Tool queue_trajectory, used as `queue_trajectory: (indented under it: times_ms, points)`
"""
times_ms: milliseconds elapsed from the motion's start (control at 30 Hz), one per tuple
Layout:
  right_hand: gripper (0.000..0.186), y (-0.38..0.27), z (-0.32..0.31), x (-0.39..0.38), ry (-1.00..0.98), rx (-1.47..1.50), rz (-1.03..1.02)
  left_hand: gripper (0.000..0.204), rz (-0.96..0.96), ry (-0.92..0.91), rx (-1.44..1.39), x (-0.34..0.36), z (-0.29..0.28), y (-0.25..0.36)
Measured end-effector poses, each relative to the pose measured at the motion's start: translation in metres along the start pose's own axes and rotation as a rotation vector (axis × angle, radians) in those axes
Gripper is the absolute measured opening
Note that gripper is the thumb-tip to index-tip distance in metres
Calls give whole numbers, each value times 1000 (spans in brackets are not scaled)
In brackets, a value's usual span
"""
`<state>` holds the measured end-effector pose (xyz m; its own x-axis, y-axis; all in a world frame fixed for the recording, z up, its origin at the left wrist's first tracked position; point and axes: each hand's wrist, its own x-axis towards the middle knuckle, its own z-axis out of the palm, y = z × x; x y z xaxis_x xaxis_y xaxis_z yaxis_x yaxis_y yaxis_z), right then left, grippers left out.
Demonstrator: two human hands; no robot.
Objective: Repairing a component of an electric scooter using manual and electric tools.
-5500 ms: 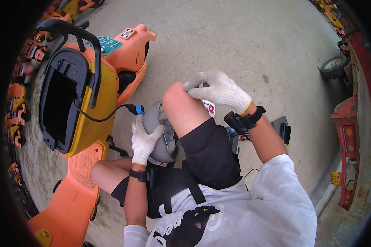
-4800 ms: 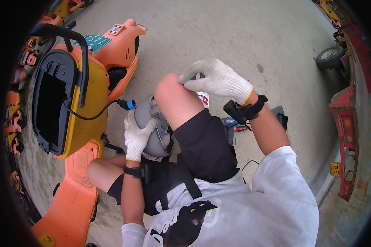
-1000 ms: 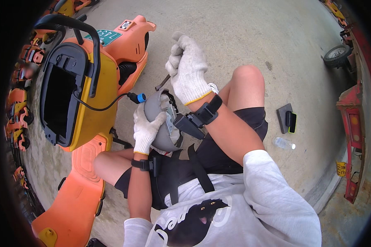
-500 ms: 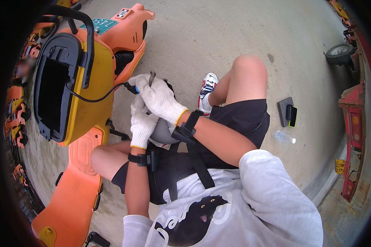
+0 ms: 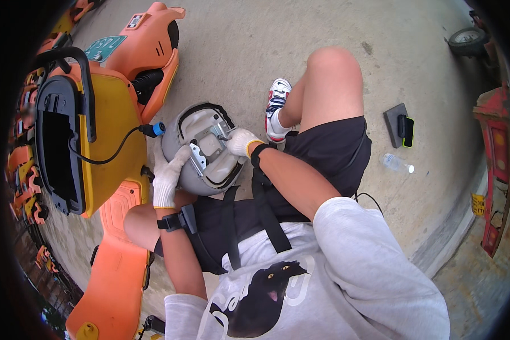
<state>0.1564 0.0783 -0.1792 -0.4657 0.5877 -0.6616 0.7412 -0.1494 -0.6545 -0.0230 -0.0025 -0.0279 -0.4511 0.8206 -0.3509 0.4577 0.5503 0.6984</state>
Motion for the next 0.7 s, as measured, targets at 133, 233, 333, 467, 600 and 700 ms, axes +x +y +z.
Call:
queue_trajectory:
  times_ms: [133,233,333,467,600,700]
  points:
    - [33,14,17,2,-121,-16,98,101,-60,19,45,-6,1,3]
    - [35,15,21,1,-83,-86,56,101,-66,46,30,-4,-1,-2]
    - [42,5,21,0,-43,-183,20,100,-58,71,70,-5,-2,-3]
    - [40,11,15,3,-81,-195,69,102,-122,38,102,-1,3,15]
    - [37,-4,9,-19,-318,120,187,103,-176,64,181,-4,-2,10]
    - [36,3,12,-17,-222,144,83,103,-210,59,225,2,6,21]
